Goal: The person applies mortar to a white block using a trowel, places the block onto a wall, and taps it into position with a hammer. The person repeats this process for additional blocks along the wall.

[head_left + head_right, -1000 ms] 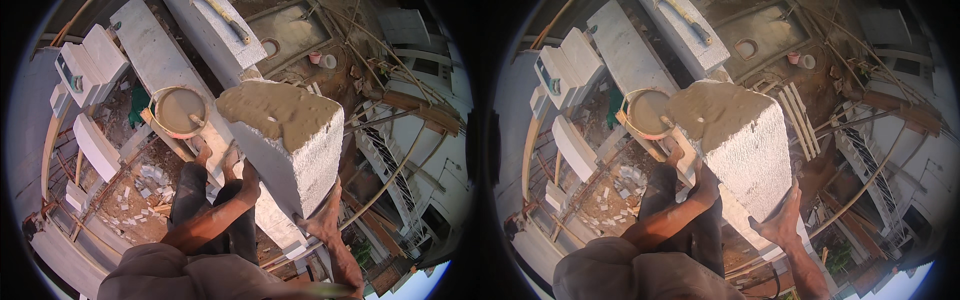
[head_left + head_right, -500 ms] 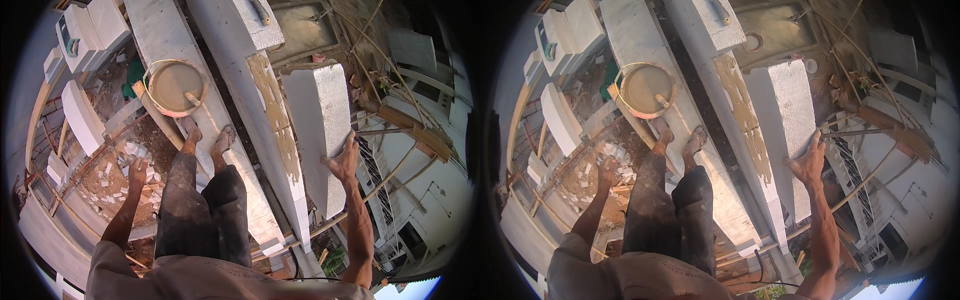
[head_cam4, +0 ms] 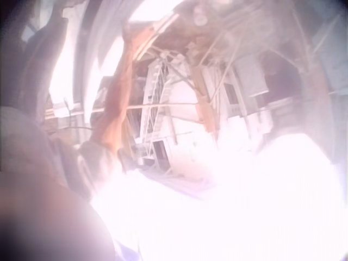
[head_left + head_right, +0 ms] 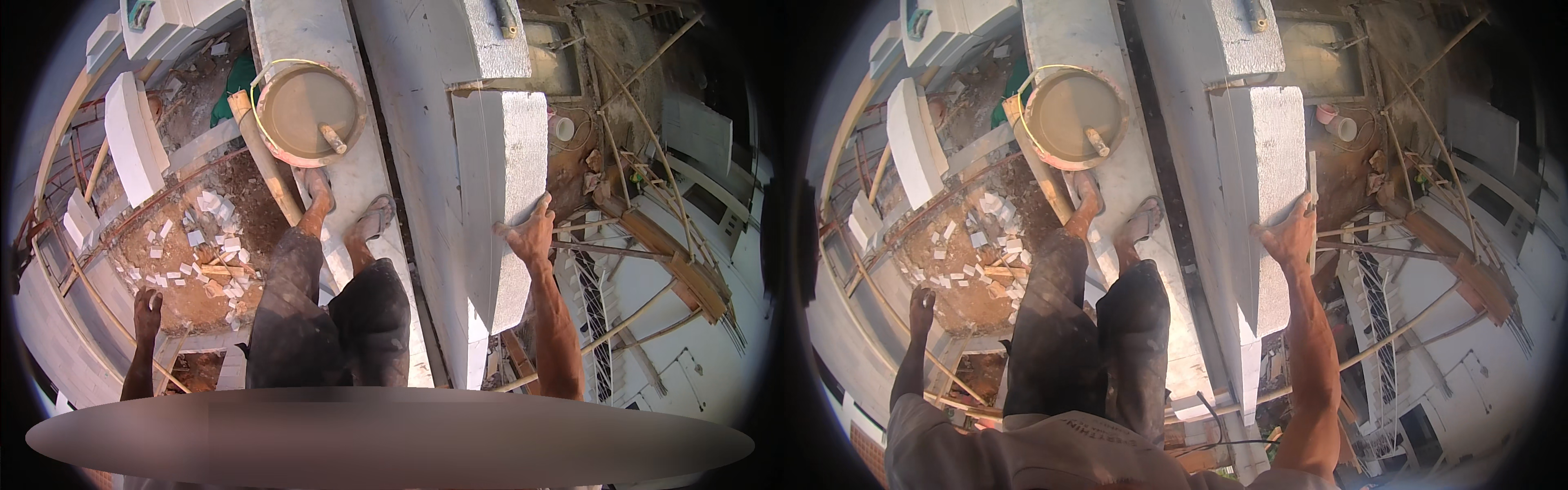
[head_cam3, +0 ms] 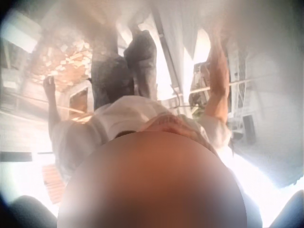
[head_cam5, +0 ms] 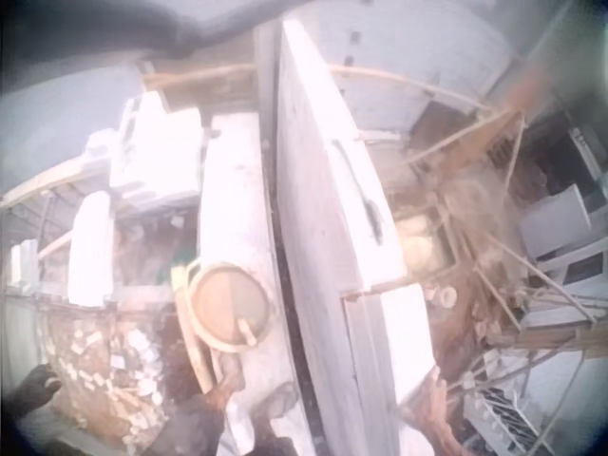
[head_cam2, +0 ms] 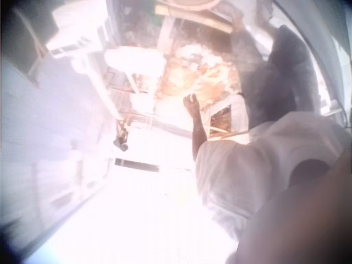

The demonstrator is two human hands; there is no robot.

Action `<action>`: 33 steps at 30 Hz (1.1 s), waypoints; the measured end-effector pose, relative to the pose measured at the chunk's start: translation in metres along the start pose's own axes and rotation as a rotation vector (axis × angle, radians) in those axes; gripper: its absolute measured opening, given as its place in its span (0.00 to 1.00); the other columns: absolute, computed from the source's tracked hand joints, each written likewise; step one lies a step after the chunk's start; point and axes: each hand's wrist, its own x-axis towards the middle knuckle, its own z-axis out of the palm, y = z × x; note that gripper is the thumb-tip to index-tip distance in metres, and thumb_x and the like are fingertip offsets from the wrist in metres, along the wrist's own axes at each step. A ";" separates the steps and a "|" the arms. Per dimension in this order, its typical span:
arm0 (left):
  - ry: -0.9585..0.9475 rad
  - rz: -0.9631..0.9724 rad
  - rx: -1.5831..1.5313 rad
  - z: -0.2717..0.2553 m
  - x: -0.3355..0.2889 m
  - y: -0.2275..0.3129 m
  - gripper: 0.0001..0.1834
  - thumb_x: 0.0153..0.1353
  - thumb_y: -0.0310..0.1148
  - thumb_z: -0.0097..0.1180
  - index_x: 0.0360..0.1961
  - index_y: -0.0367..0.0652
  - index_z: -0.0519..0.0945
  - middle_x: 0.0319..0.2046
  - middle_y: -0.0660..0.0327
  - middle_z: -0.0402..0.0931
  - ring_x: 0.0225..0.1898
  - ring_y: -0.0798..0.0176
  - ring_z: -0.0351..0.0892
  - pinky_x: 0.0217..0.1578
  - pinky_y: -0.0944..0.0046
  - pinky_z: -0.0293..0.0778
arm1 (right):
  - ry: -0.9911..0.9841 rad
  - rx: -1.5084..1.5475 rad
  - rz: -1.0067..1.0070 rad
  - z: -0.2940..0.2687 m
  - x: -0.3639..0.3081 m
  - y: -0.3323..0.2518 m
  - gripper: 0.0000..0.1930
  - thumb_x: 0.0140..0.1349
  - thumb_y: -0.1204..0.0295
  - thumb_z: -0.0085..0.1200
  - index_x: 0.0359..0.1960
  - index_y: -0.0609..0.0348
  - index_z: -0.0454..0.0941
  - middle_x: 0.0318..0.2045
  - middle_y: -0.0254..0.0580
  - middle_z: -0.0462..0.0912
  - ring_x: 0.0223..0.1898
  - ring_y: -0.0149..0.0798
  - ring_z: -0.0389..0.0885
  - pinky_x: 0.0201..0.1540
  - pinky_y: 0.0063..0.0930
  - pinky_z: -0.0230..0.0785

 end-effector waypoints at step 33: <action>-0.205 0.161 -0.445 0.048 0.055 0.153 0.21 0.66 0.42 0.59 0.53 0.37 0.79 0.61 0.48 0.70 0.63 0.53 0.67 0.62 0.59 0.63 | 0.065 -0.158 0.016 0.006 0.011 -0.024 0.64 0.36 0.52 0.72 0.68 0.78 0.45 0.49 0.69 0.69 0.53 0.64 0.72 0.52 0.50 0.72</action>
